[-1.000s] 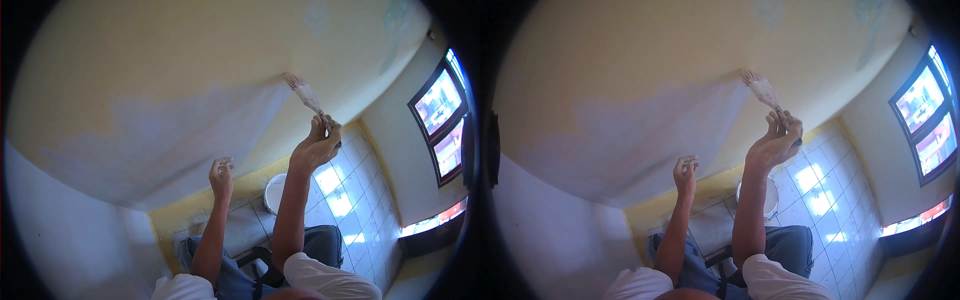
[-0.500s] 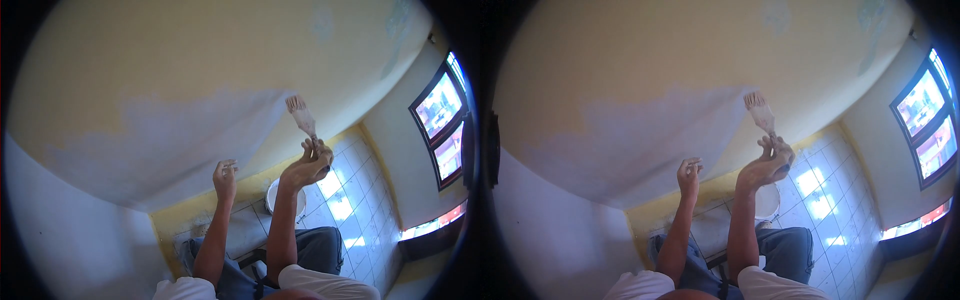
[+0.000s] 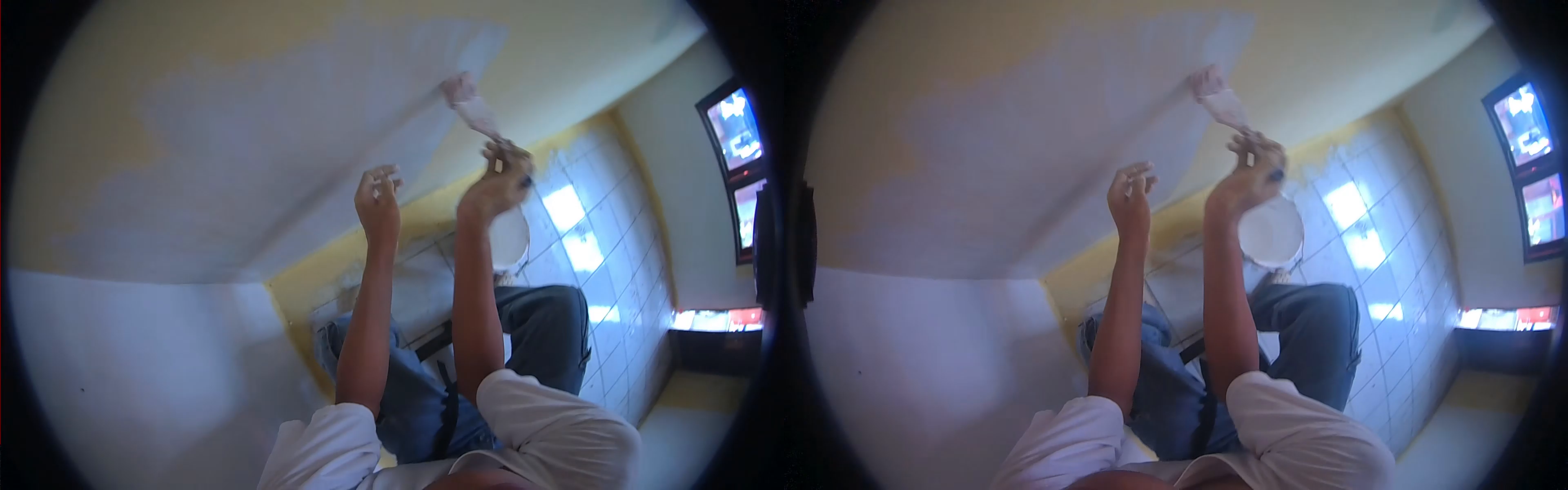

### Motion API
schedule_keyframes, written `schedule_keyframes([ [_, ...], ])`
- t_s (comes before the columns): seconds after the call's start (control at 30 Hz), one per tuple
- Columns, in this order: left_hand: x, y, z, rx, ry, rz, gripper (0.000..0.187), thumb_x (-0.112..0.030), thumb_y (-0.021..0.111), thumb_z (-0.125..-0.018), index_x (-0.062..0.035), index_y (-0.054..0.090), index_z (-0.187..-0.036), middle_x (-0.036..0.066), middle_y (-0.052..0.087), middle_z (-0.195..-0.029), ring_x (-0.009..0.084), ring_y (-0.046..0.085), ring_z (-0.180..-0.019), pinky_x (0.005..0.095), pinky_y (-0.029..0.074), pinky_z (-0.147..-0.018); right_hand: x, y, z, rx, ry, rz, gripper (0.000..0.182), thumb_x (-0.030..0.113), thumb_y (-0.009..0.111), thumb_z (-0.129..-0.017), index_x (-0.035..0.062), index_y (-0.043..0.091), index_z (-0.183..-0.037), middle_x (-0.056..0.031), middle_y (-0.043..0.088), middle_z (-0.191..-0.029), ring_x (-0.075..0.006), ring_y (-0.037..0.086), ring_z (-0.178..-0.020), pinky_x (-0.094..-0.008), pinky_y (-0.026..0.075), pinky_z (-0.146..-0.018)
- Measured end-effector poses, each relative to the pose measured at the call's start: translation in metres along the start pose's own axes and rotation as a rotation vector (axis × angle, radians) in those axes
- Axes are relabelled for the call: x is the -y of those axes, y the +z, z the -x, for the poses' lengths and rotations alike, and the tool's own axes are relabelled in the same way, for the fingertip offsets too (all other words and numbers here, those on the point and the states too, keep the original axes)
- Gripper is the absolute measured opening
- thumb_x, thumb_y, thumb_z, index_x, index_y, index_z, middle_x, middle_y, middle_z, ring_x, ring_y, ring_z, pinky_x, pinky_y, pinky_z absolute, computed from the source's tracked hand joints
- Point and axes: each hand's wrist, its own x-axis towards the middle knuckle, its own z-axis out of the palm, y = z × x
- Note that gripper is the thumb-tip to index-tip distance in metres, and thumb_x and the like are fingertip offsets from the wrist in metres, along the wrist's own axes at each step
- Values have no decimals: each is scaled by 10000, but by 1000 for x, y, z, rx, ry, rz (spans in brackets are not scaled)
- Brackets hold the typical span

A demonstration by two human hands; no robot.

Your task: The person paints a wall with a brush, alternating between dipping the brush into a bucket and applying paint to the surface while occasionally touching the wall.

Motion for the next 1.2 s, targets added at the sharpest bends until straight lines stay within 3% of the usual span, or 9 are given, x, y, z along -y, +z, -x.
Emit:
schedule_keyframes([
  [0.23, -8, -8, 0, -39, -78, 2, 233, -41, 516, -998, 3, 688, -1150, 112, 714, -1164, 209, 721, -944, 305, 553, -833, -109, -141, 51, -99, 201, 455, 290, 214, 545, -1072, -66, 599, -1017, -151, 685, -880, -209, 696, -690, -327, 589, -644],
  [0.4, -1, -9, -5, -46, -75, -35, 236, -52, 523, -1005, 8, 680, -1169, 124, 710, -1176, 218, 726, -965, 317, 558, -851, -132, -167, 39, -187, 253, 567, 302, 207, 560, -1069, -70, 646, -987, -110, 661, -869, -198, 712, -757, -299, 609, -698],
  [0.63, -5, -4, -5, -15, -83, -96, 260, -48, 494, -1002, 13, 676, -1177, 130, 706, -1182, 224, 723, -972, 323, 556, -862, -10, -13, -21, -93, 119, 107, 266, 185, 558, -1035, -74, 613, -1010, -162, 664, -923, -238, 711, -749, -348, 621, -722],
  [0.7, -8, -2, -4, -23, -74, -84, 247, -40, 482, -1004, 10, 667, -1161, 130, 702, -1184, 222, 719, -948, 325, 549, -850, 31, 8, -24, -52, 34, -69, 270, 194, 550, -1036, -67, 608, -1003, -162, 656, -929, -245, 706, -751, -345, 615, -745],
  [0.8, -10, 2, -3, -10, -64, -89, 246, -38, 481, -999, 18, 664, -1153, 134, 703, -1180, 221, 721, -943, 328, 548, -856, 36, 16, -27, 0, 23, -219, 292, 217, 541, -1041, -65, 601, -994, -155, 649, -926, -254, 694, -758, -343, 602, -775],
  [0.9, -21, 8, 5, 7, -14, -111, 251, -32, 476, -994, 30, 661, -1152, 139, 703, -1172, 219, 722, -935, 323, 554, -851, -22, -25, -12, -80, 211, -115, 285, 205, 563, -1036, -76, 610, -1024, -160, 669, -960, -251, 698, -764, -343, 595, -774],
  [1.0, -20, 10, 7, -7, 20, -122, 267, -43, 485, -1002, 33, 678, -1170, 149, 700, -1187, 216, 722, -956, 311, 569, -849, -52, -87, 4, -78, 276, 254, 299, 208, 587, -1035, -89, 630, -1034, -141, 685, -915, -224, 709, -737, -336, 604, -731],
  [1.13, -17, 9, 23, 19, 52, -173, 245, -21, 471, -991, 40, 663, -1130, 127, 711, -1130, 201, 722, -914, 315, 563, -810, -2, -118, -27, 34, 354, 445, 313, 219, 602, -1039, -87, 666, -1012, -139, 701, -902, -200, 718, -720, -317, 604, -712],
  [1.2, -16, 10, 39, 58, 77, -222, 240, -13, 476, -981, 31, 673, -1112, 118, 716, -1110, 188, 721, -905, 316, 562, -807, 40, -122, -61, 204, 301, 532, 315, 228, 600, -1043, -74, 681, -1005, -144, 709, -898, -198, 716, -711, -315, 599, -718],
])
